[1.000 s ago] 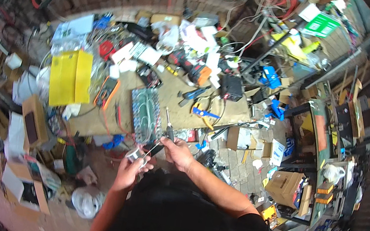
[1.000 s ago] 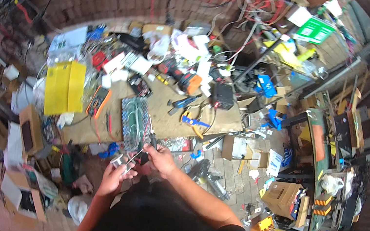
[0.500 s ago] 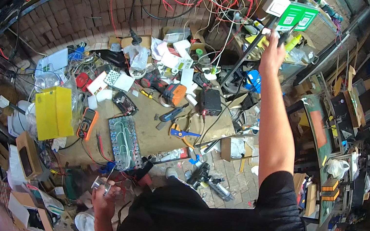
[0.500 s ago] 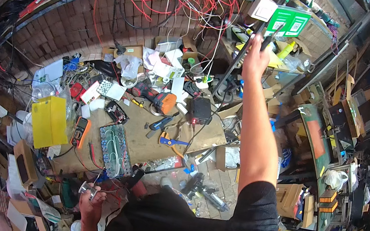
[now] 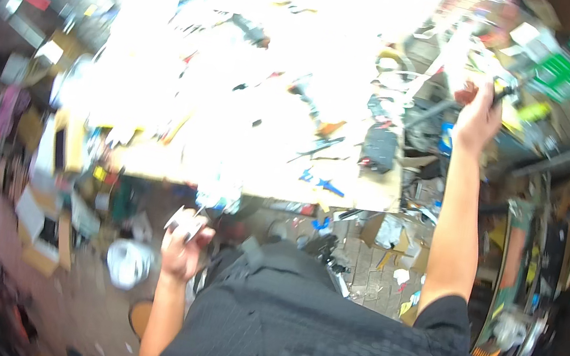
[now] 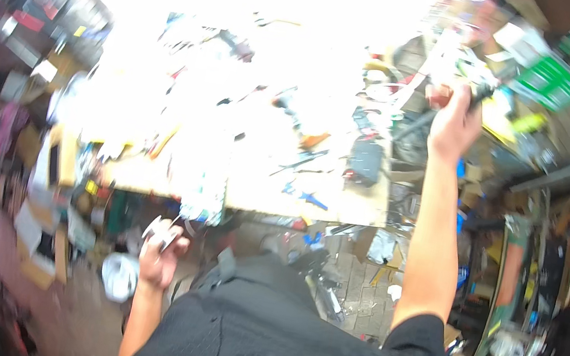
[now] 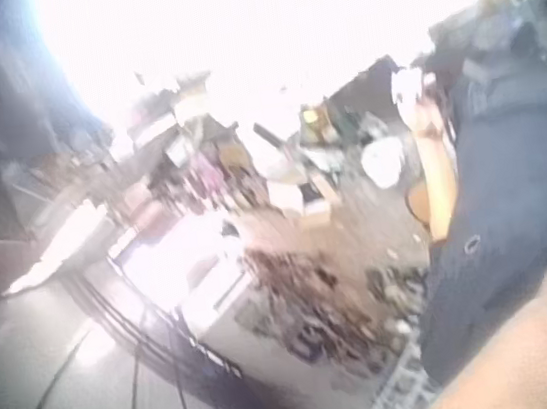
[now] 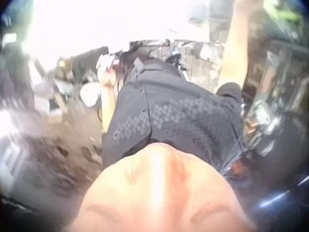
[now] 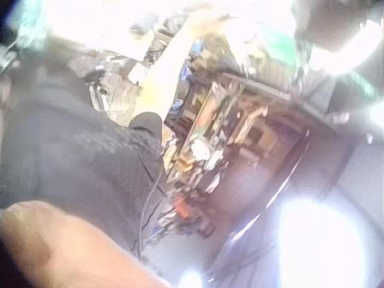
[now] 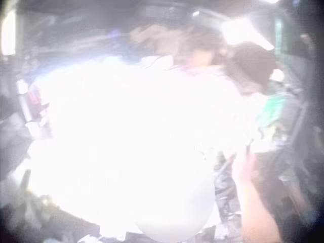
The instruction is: The person works on a green circuit board, using a soldering iron to heat connections and applying solder wire. They handle the board and wires, then move to the floor to continue working on the same board.
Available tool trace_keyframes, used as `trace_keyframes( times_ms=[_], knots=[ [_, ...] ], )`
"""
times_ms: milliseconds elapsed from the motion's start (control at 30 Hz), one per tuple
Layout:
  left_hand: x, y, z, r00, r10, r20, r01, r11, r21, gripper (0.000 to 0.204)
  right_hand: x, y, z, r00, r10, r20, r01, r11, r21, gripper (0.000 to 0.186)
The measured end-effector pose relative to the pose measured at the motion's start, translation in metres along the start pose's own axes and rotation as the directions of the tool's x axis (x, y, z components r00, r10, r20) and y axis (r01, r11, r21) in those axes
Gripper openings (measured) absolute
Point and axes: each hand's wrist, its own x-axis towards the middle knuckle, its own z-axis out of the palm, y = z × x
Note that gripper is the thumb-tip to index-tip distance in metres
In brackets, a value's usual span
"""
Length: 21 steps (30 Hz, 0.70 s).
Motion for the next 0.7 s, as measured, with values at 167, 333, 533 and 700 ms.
trace_keyframes(
  times_ms=[167,333,533,700],
  knots=[
    [0.001,-0.008,-0.009,0.991,-0.131,0.020,0.130,0.991,0.018,0.034,-0.200,0.027,0.029,0.809,0.497,0.315,-0.407,0.859,-0.309,0.027],
    [-0.014,-0.014,-0.005,0.981,-0.183,0.057,0.184,0.983,0.001,0.039,-0.324,0.028,0.093,0.350,0.745,0.568,-0.624,0.638,-0.452,0.025],
    [-0.008,-0.016,-0.014,0.953,-0.268,0.139,0.273,0.962,-0.013,0.040,-0.359,0.031,0.124,0.155,0.836,0.526,-0.827,0.401,-0.394,0.023],
    [-0.012,-0.005,-0.037,0.929,-0.331,0.163,0.335,0.942,0.005,0.043,-0.372,0.023,0.139,0.028,0.887,0.461,-0.883,0.238,-0.404,0.023]
  ],
)
